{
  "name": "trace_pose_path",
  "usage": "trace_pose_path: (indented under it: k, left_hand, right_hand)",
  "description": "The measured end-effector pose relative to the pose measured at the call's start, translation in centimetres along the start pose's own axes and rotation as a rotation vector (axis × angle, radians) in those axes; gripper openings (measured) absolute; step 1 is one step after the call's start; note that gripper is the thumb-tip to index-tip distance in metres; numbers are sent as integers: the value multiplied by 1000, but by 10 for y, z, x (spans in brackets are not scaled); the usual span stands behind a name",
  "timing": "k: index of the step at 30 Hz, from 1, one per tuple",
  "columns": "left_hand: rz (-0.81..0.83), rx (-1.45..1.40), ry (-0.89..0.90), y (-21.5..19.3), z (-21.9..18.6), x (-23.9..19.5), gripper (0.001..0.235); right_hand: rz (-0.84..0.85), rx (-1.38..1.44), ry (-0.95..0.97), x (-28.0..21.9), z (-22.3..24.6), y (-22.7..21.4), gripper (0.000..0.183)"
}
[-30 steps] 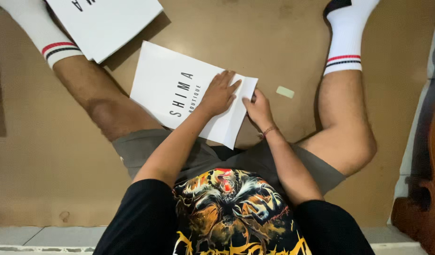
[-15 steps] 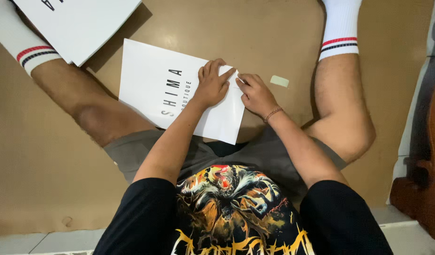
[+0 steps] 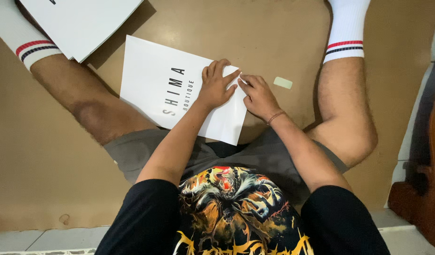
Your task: The person sits on the floor and repeatedly folds white paper sheets labeled 'SHIMA BOUTIQUE' into smaller rectangles. They smooth the folds with their hands and place the finished pieces into a stack.
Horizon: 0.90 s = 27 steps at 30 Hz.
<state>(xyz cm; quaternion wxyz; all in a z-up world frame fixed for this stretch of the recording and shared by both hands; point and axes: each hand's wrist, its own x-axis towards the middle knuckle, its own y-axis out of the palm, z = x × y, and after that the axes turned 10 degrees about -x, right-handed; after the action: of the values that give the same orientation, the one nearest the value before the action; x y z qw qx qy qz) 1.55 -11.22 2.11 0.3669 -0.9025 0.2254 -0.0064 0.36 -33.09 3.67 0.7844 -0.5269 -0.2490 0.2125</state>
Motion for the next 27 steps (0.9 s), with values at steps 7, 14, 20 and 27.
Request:
trace_pose_path:
  k: [7, 14, 20, 27]
  left_hand:
    - [-6, -47, -78, -1, -8, 0, 46]
    - [8, -213, -256, -10, -15, 5, 89]
    - [13, -201, -279, -19, -25, 3, 91]
    - [-38, -231, -195, -14, -22, 1, 75]
  right_hand:
    - [319, -16, 521, -28, -63, -46, 42]
    - [191, 138, 275, 58, -4, -64, 7]
    - [215, 5, 82, 72, -13, -16, 9]
    - [271, -74, 39, -19, -31, -46, 10]
